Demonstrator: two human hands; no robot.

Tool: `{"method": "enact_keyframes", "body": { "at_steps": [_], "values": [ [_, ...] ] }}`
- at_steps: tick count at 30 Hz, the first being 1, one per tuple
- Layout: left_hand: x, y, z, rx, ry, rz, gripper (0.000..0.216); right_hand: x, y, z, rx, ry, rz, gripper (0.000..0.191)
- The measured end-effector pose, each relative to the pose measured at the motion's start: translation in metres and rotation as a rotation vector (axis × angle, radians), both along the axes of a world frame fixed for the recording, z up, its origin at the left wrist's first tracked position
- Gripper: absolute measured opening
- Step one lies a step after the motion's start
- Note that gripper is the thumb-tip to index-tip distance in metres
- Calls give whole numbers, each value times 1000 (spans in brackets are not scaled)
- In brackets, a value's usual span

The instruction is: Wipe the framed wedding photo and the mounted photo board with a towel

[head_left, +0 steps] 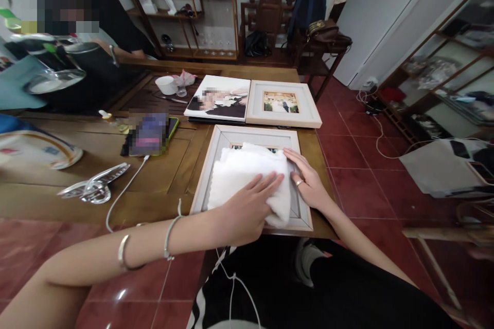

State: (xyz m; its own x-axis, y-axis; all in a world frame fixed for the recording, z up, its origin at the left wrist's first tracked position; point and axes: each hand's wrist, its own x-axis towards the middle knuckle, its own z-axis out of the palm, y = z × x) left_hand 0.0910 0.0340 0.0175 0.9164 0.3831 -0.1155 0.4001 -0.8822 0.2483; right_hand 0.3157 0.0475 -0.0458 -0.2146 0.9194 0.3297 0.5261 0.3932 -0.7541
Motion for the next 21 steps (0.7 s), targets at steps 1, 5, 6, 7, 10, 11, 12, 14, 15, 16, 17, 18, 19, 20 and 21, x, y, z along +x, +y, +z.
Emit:
{"method": "enact_keyframes", "body": {
  "at_steps": [1, 5, 6, 7, 10, 11, 12, 14, 15, 16, 17, 18, 19, 20, 21],
  "values": [
    [3, 0, -1, 14, 6, -3, 25, 0, 0, 0, -1, 0, 1, 55],
    [-1, -7, -2, 95, 77, 66, 22, 0, 0, -1, -8, -3, -6, 54],
    [-5, -9, -2, 112, 94, 92, 22, 0, 0, -1, -10, -3, -7, 53],
    [-10, -11, -1, 125, 113, 123, 22, 0, 0, 0, -11, -3, -8, 53],
    [-28, -14, 3, 152, 185, 253, 23, -1, -1, 1, -16, 1, -10, 53],
    [-33, -13, 4, 164, 204, 299, 24, -1, -1, 1, -17, 2, -10, 53],
    [-38, -12, 6, 178, 214, 340, 25, -1, -2, 1, -17, 3, -9, 53],
    [-44, -4, 7, 200, 208, 397, 27, -1, -2, 1, -17, 0, -5, 53],
    [-45, 2, 7, 210, 193, 414, 27, -1, -2, 1, -17, -1, -5, 52],
    [-46, 9, 6, 219, 177, 426, 29, -1, -2, 2, -18, -3, -5, 52],
    [-45, 18, 5, 227, 160, 429, 31, -1, -2, 2, -18, -4, -4, 53],
    [-44, 27, 4, 238, 143, 422, 33, -1, -2, 2, -17, -5, 0, 53],
    [-42, 37, 3, 247, 125, 402, 35, 0, -1, 2, -14, -6, 4, 53],
    [-40, 47, 2, 254, 108, 371, 36, 0, -1, 2, -9, -6, 10, 54],
    [-37, 56, 3, 258, 91, 341, 35, 0, -1, 2, -4, -6, 15, 54]
  ]
}}
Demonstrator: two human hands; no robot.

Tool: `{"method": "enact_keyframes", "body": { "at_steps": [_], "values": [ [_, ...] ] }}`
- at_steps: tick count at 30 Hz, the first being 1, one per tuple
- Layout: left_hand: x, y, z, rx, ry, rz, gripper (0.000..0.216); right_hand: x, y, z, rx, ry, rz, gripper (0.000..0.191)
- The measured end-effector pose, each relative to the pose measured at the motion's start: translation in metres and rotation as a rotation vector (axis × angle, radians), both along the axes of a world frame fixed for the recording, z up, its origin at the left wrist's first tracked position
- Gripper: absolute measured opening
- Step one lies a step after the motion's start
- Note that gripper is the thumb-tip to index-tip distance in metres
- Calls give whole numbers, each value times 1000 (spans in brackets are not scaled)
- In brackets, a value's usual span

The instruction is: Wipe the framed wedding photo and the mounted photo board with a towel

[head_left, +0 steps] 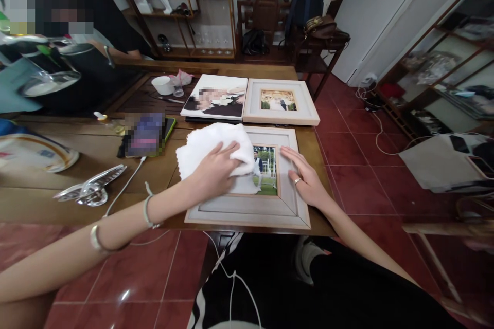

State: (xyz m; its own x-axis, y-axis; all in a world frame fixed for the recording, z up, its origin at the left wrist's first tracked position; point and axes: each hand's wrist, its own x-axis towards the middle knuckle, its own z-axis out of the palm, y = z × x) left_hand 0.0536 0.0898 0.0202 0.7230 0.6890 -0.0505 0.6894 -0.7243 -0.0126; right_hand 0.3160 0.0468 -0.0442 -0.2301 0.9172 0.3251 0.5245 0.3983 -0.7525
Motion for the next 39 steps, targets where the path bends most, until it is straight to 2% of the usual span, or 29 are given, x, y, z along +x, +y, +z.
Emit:
{"method": "enact_keyframes", "body": {
  "at_steps": [5, 9, 12, 15, 17, 20, 23, 27, 32, 39],
  "values": [
    [16, 38, 12, -43, -44, -68, 28, 1, 1, -1, 27, -1, 17, 56],
    [35, 60, 22, -91, -118, -246, 29, 1, 1, -2, 48, 0, 33, 54],
    [52, 65, 23, -92, -173, -337, 35, 2, 2, -3, 58, -9, 53, 45],
    [60, 60, 17, -85, -89, -344, 39, 3, 3, -4, 65, -15, 48, 40],
    [55, 53, 12, -40, -5, -313, 40, 3, 4, -5, 68, -15, 42, 39],
    [33, 41, 7, 71, 85, -262, 41, 2, 4, -4, 59, -12, 46, 40],
    [5, 28, 10, 142, 183, -148, 36, 1, 2, -2, 40, -11, 36, 40],
    [-10, 2, 18, 39, 232, -67, 32, 0, 1, 0, 27, -4, 23, 41],
    [9, -25, 13, -74, 130, -127, 36, 0, -1, -1, 35, 0, 25, 40],
    [53, -29, -7, -100, 25, -161, 52, 1, 0, -5, 30, 1, -35, 41]
  ]
}}
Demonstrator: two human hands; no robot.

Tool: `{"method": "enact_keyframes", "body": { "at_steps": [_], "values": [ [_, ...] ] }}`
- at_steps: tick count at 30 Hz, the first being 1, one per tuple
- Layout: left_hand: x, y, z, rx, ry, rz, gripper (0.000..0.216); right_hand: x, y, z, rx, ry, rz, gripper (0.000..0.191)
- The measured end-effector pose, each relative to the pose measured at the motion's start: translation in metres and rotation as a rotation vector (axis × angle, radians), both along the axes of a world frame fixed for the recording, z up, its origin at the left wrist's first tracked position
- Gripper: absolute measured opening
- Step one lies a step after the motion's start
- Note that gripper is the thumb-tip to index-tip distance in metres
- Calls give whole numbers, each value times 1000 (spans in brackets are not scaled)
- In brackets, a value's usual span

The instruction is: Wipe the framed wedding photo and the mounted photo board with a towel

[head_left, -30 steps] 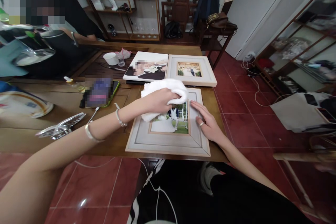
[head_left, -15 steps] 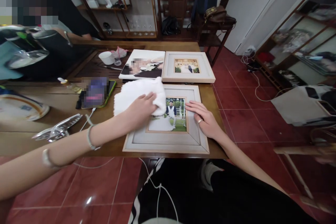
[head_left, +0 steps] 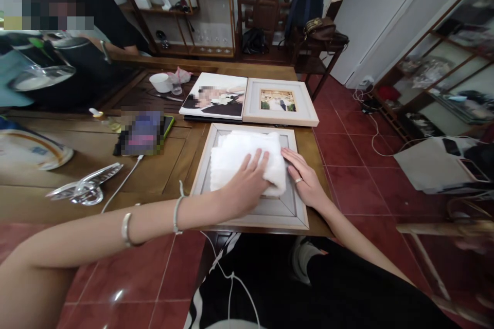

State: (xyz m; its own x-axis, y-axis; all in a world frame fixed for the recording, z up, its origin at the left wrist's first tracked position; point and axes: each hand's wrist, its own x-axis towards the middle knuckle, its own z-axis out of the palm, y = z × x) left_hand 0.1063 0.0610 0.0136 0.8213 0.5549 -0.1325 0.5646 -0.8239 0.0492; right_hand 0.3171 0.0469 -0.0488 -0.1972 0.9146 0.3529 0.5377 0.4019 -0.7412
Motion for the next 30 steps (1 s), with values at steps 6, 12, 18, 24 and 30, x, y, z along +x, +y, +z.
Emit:
{"method": "enact_keyframes", "body": {
  "at_steps": [6, 12, 18, 24, 30],
  "values": [
    [12, -24, -1, -47, 4, -50, 36, -1, 0, -1, -16, 16, -33, 45],
    [-21, -51, 7, -52, -35, -162, 38, -3, 0, 2, -3, -6, -28, 47],
    [-64, -53, 4, 47, -25, 65, 19, -4, -1, 3, -4, -4, -15, 51],
    [-80, -24, 16, 141, -5, 206, 30, -3, -2, 3, -6, 1, 19, 51],
    [-22, 42, 28, 208, -234, -63, 45, 0, 0, 2, 51, -1, 110, 42]
  ]
}}
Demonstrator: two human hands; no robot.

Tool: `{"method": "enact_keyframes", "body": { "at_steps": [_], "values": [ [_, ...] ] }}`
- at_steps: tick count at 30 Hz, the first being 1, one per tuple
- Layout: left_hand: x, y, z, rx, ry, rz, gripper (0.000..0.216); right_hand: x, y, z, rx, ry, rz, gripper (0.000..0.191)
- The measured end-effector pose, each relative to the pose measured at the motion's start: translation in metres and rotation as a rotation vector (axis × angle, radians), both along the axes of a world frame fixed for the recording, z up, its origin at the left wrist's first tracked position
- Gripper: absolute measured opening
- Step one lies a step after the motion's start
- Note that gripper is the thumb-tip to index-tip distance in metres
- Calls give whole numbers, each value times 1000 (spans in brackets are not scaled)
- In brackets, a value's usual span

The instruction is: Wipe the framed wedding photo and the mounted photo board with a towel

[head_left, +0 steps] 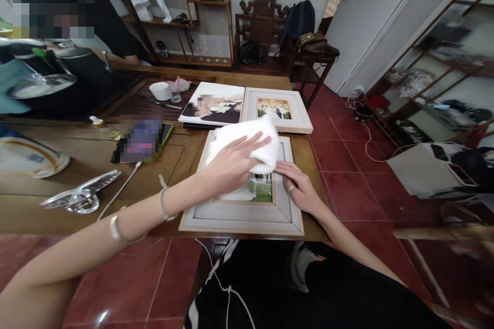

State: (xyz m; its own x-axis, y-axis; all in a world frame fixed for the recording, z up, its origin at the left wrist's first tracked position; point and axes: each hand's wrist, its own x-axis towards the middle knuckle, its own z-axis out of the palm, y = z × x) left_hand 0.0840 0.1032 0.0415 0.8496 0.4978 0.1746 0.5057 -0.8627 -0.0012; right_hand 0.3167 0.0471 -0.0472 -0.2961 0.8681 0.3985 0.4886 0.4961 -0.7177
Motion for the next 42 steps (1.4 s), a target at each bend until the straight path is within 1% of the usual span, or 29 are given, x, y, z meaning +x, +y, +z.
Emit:
{"method": "enact_keyframes", "body": {
  "at_steps": [2, 4, 7, 9, 11, 15, 18, 21, 24, 28, 32, 35, 38, 40, 42],
  "values": [
    [23, 17, -6, 9, -7, -74, 42, 0, 0, -1, -7, -10, -11, 40],
    [41, 26, -15, 10, 48, -108, 38, 0, 0, -1, -21, -19, -30, 39],
    [50, 31, -27, 42, 141, -122, 33, -1, 0, 1, -29, -23, -44, 40],
    [44, 30, -32, 89, 172, -101, 29, -1, -1, 2, -26, -14, -33, 40],
    [31, 30, -33, 134, 194, -75, 25, -2, 0, 3, -21, 6, -17, 41],
    [-5, 33, -28, 178, 247, 11, 23, -2, 0, 3, -7, 32, 1, 42],
    [-32, 33, -22, 180, 283, 111, 26, -3, -1, 3, -3, 36, -1, 43],
    [-51, 32, -20, 114, 295, 151, 31, -3, -1, 3, -5, 32, -1, 43],
    [-56, 31, -26, 66, 251, 170, 36, -2, -2, 3, -18, 22, -6, 42],
    [-52, 34, -39, 83, 107, 222, 39, -2, -3, 3, -28, 17, -11, 41],
    [-52, 38, -45, 78, 79, 208, 40, -2, -2, 3, -41, 29, -23, 41],
    [-53, 30, -48, 84, 98, 174, 44, -2, -1, 3, -54, 43, -46, 41],
    [-55, 10, -49, 61, 109, 181, 41, -2, -2, 3, -64, 49, -63, 42],
    [-59, -9, -44, -3, 130, 200, 37, -2, -3, 3, -68, 48, -70, 43],
    [-66, -32, -34, -97, 162, 207, 36, -2, -3, 3, -74, 45, -81, 44]
  ]
}}
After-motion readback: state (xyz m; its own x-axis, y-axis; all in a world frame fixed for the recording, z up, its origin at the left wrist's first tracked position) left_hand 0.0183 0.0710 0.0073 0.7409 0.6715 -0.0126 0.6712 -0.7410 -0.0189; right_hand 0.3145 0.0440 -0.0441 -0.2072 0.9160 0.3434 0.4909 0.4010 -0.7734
